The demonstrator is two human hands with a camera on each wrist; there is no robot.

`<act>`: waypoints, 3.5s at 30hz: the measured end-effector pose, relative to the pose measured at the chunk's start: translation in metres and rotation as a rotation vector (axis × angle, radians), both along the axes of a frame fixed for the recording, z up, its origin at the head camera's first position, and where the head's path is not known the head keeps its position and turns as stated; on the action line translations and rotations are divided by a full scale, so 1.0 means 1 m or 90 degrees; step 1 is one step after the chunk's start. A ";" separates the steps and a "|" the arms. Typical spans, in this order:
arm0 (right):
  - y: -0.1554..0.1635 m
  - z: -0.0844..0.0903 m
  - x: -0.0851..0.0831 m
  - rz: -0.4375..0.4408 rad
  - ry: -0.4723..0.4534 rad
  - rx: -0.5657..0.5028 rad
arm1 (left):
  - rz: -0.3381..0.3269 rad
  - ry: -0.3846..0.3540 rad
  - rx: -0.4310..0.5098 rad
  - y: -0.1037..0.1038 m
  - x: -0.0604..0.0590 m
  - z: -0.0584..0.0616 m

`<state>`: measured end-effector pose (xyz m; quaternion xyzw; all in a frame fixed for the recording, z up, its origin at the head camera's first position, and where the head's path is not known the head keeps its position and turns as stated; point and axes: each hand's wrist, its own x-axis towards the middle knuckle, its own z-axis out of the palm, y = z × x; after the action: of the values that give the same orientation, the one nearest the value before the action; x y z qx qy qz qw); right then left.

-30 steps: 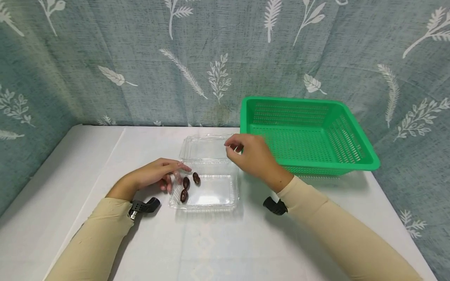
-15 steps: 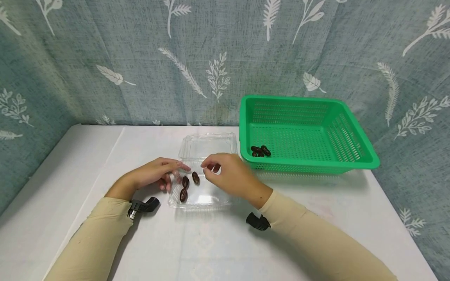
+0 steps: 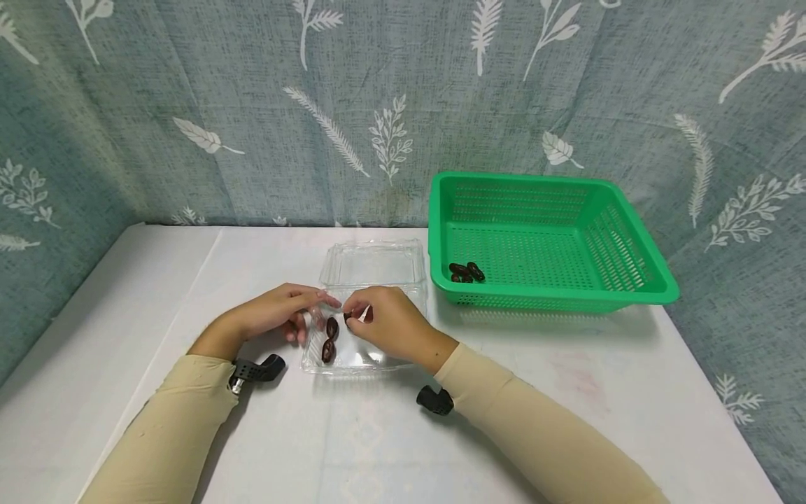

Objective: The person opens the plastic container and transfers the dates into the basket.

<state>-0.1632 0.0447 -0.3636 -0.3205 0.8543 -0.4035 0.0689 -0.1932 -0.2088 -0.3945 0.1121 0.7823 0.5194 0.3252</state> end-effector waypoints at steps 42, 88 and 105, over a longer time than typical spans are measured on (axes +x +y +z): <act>-0.016 -0.013 -0.003 -0.050 0.114 0.195 | 0.001 -0.009 0.014 0.000 -0.001 0.000; 0.036 0.028 0.006 -0.104 0.231 -0.044 | 0.007 -0.010 0.001 0.001 -0.001 -0.001; 0.093 0.049 -0.023 -0.240 0.114 -0.034 | -0.002 -0.007 0.017 0.000 0.000 -0.002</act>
<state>-0.1866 0.1379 -0.3150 -0.1910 0.8908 -0.4016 -0.0929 -0.1930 -0.2088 -0.3963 0.1146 0.7731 0.5300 0.3290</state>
